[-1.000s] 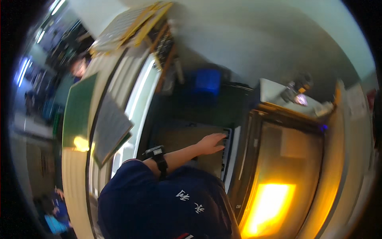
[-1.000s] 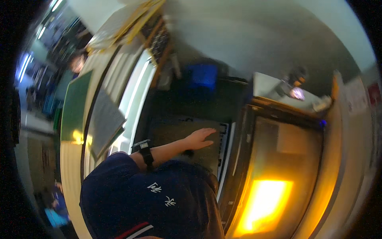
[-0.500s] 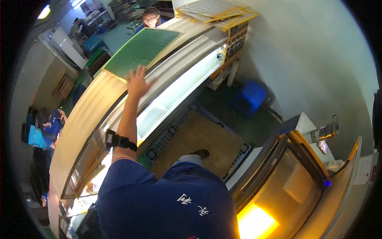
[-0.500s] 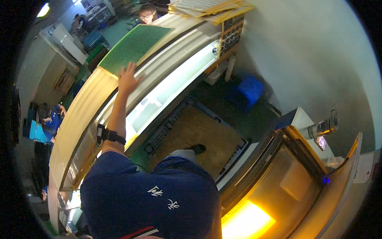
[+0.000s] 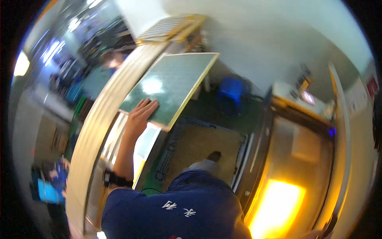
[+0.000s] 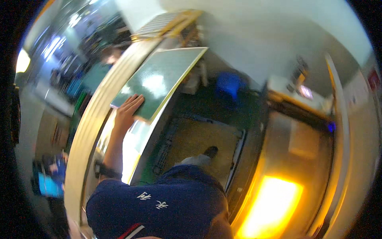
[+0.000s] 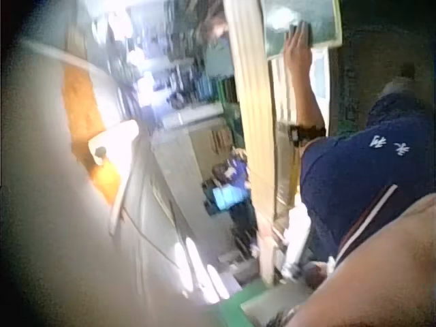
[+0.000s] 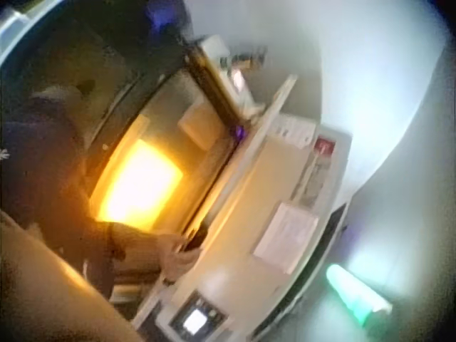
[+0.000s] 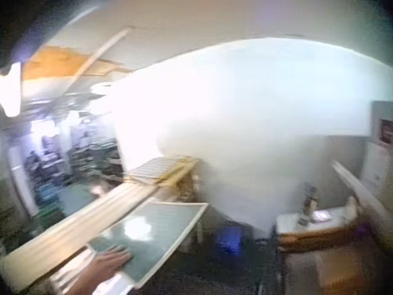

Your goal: Operating an exposure machine to process circuit boards or similar electronic components.

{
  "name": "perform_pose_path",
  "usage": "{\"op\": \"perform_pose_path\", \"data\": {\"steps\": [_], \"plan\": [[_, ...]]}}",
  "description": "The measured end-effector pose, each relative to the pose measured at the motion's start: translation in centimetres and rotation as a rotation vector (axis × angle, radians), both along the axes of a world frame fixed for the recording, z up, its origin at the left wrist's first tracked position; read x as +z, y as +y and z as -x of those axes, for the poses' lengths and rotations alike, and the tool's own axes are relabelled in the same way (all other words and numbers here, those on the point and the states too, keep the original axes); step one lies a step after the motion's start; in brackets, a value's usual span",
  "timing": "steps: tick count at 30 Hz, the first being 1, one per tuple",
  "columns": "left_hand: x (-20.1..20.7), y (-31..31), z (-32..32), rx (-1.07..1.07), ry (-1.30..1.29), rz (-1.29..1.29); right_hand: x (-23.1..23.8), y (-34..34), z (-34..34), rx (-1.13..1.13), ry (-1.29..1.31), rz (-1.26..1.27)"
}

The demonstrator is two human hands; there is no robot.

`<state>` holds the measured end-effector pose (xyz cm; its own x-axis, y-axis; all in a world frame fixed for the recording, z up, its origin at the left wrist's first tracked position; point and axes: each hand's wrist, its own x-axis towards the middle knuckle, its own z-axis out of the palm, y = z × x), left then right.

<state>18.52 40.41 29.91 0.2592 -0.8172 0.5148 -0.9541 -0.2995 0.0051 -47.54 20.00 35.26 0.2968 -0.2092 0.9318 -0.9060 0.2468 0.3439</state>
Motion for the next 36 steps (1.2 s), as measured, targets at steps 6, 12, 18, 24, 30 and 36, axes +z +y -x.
{"op": "perform_pose_path", "data": {"steps": [6, 12, 18, 24, 30, 36], "plan": [[-3.5, -15.3, 8.4, -0.725, 0.079, 0.025, 1.1, 0.4, -2.2, -0.071, 0.029, 0.012], [-17.1, -35.0, 21.2, -1.272, 0.011, -0.163, 1.4, 0.3, -4.5, -0.158, -0.022, 0.061], [-28.5, -46.6, 38.0, -1.534, -0.29, -0.568, 0.5, 2.6, -4.4, -0.391, -0.044, -0.046], [-34.1, -52.3, 45.1, -1.535, -0.204, -0.706, -0.1, 3.4, -6.1, -0.611, -0.25, -0.121], [-42.3, -56.6, 50.9, -1.442, 0.255, -1.304, 0.0, 2.6, -10.3, -0.73, -0.459, -0.164], [-40.5, -46.4, 47.2, -1.793, 0.088, -1.513, -2.7, 3.9, -17.3, -0.776, -0.863, -0.485]]}}
